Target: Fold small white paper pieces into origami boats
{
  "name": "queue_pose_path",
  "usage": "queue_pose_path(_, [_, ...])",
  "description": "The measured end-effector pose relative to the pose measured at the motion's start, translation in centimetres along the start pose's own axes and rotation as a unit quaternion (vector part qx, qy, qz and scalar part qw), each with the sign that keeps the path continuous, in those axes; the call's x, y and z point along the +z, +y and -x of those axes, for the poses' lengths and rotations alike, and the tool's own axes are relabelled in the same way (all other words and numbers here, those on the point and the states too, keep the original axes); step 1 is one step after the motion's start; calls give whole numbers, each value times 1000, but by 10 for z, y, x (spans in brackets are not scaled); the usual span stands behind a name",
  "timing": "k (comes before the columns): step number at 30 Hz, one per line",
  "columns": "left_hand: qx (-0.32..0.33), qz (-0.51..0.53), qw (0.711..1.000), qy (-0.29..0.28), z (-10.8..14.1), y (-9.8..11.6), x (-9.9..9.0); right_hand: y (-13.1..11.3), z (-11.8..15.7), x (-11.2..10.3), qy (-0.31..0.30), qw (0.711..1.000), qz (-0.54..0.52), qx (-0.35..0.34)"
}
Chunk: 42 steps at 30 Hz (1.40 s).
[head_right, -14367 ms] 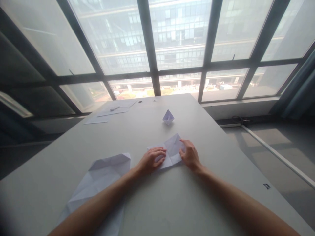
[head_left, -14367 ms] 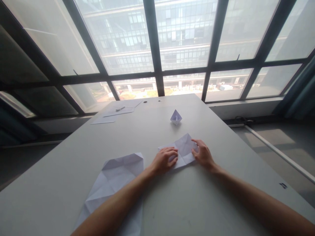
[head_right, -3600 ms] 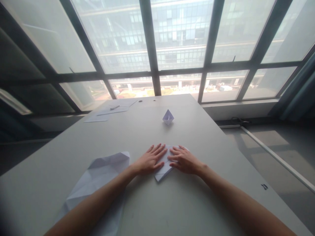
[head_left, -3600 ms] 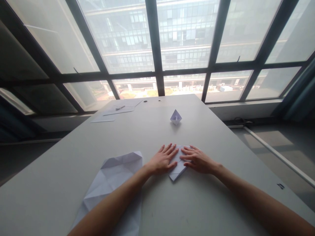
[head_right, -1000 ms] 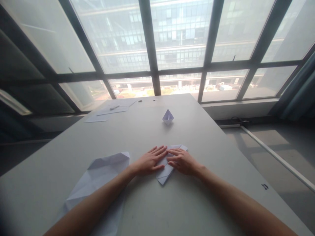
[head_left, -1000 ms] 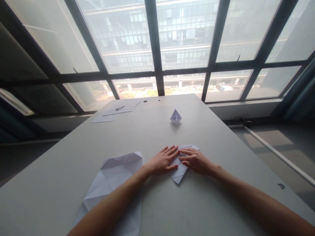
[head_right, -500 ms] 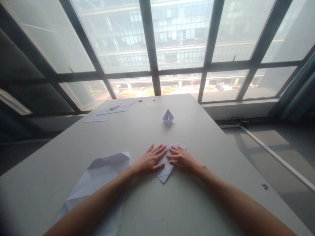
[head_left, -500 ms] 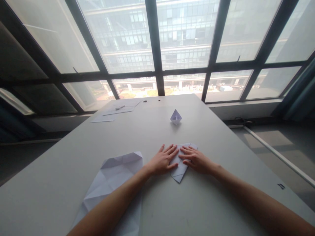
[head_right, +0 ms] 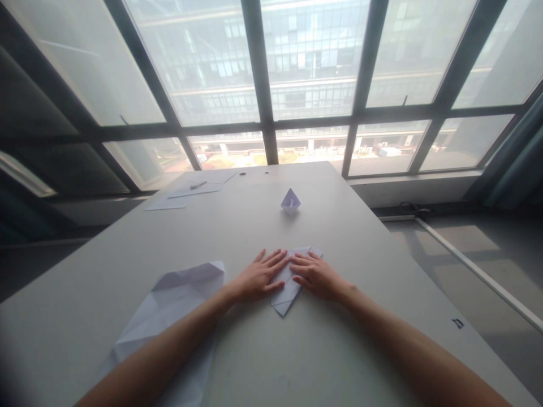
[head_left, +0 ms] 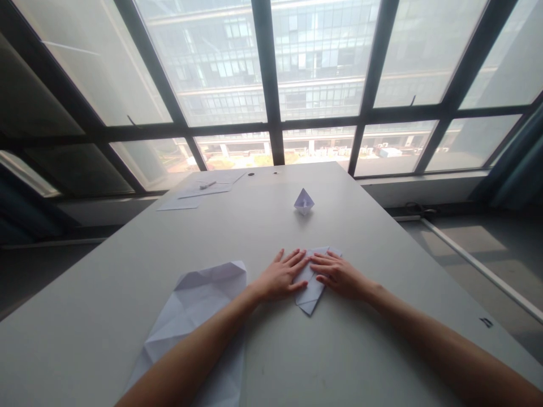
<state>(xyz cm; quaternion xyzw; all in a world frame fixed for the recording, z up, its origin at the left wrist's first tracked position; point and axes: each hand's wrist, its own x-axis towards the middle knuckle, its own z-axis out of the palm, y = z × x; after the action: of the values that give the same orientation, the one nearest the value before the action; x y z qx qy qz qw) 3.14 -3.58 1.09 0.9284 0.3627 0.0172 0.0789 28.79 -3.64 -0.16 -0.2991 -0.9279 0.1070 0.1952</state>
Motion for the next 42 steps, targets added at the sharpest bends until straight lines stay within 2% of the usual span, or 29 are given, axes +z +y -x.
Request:
queue_pose_path(8, [-1,-1,1000,2,0,0,0,0,1,-2,-17,1000,0,-1])
queue_pose_path(14, [-45,-8,999,21,-1,1,3,4,2,3,-15,1000,-10,13])
queue_pose_path(19, [-43,-11,999,22,0,1,3,1,3,0,-32,999,-7,22])
queue_pose_path(22, [-36,-7,999,22,0,1,3,-2,3,0,-34,997,25,66])
queue_pose_path(28, [-31,0,999,24,0,0,3,8,4,9,12,969,102,225])
queue_pose_path(31, [-31,2,999,22,0,0,3,14,5,10,39,959,110,260])
queue_pose_path(33, [-32,2,999,22,0,0,3,13,5,7,67,959,108,252])
queue_pose_path(36, [-32,0,999,23,0,0,3,7,3,0,91,975,91,181])
queue_pose_path(39, [-31,-3,999,29,0,0,3,0,1,-4,49,995,49,76])
queue_pose_path(42, [-31,-4,999,32,1,1,3,-4,1,-1,-1,1000,2,3])
